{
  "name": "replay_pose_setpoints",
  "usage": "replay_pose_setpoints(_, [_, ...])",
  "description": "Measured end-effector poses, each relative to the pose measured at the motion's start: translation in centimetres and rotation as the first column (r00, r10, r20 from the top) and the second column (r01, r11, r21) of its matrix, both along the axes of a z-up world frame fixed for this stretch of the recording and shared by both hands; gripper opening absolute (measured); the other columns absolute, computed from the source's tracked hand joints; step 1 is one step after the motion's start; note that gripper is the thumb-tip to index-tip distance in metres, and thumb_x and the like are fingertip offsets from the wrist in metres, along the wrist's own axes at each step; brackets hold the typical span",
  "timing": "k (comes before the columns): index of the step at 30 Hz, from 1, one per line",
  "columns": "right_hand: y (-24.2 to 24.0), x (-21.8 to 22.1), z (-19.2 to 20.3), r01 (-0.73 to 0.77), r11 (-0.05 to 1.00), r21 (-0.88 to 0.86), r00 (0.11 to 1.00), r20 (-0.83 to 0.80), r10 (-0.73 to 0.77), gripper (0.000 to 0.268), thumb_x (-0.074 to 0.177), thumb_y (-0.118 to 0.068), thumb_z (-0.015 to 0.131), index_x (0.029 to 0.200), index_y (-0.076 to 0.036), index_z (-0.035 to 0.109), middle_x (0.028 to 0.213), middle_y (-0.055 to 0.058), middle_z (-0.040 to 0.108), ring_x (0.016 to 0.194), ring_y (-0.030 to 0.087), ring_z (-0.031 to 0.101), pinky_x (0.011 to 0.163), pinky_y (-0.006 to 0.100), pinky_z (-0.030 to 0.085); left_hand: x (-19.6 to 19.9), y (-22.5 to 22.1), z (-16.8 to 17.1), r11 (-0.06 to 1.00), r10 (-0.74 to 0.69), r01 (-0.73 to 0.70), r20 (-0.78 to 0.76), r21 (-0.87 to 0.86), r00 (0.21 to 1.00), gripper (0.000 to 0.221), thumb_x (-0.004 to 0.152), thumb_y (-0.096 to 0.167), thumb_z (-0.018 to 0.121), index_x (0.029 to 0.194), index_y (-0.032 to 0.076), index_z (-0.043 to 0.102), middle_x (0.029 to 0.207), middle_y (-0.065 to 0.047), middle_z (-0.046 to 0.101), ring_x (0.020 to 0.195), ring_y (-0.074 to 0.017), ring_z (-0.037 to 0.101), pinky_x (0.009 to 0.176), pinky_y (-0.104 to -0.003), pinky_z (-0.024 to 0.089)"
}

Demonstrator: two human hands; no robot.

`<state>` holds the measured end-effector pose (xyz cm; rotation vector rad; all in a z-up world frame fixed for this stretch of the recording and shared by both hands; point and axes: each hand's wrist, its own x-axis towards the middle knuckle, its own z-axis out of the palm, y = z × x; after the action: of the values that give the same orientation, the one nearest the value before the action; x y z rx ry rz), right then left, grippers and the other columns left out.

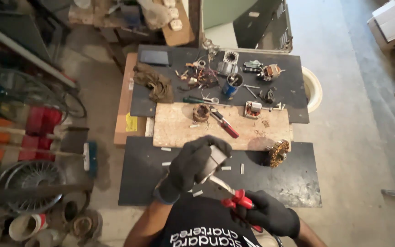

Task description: Using pliers to remove insulators from a motor stator on a workbench

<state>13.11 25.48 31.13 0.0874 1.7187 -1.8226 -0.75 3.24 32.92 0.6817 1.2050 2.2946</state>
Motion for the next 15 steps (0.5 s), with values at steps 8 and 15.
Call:
replay_pose_setpoints(8, [1.7, 0.2, -0.4, -0.096, 0.985, -0.141, 0.957, 0.261, 0.131, 0.033, 0.093, -0.018, 0.069, 0.106, 0.011, 0.064, 0.084, 0.021, 0.074, 0.063, 0.027, 0.072, 0.058, 0.037, 0.061, -1.1, -0.8, -7.3, 0.956, -0.233, -0.021, -0.798, -0.293, 0.556, 0.019, 0.109, 0.013, 0.053, 0.119, 0.000, 0.061, 0.108, -0.014, 0.074, 0.087, -0.0324, 0.076, 0.072, -0.043, 0.058])
replay_pose_setpoints(15, [4.1, 1.2, -2.1, -0.264, 0.930, 0.255, 0.964, 0.096, 0.247, 0.023, 0.088, -0.015, 0.063, 0.106, -0.007, 0.075, 0.082, 0.000, 0.072, 0.074, 0.011, 0.064, 0.067, 0.029, 0.052, 0.5, -1.6, -6.9, 0.925, -0.379, 0.372, -0.117, -0.084, 0.918, 0.054, 0.106, 0.048, 0.050, 0.090, -0.003, 0.062, 0.084, -0.013, 0.063, 0.076, -0.0221, 0.060, 0.071, -0.036, 0.054])
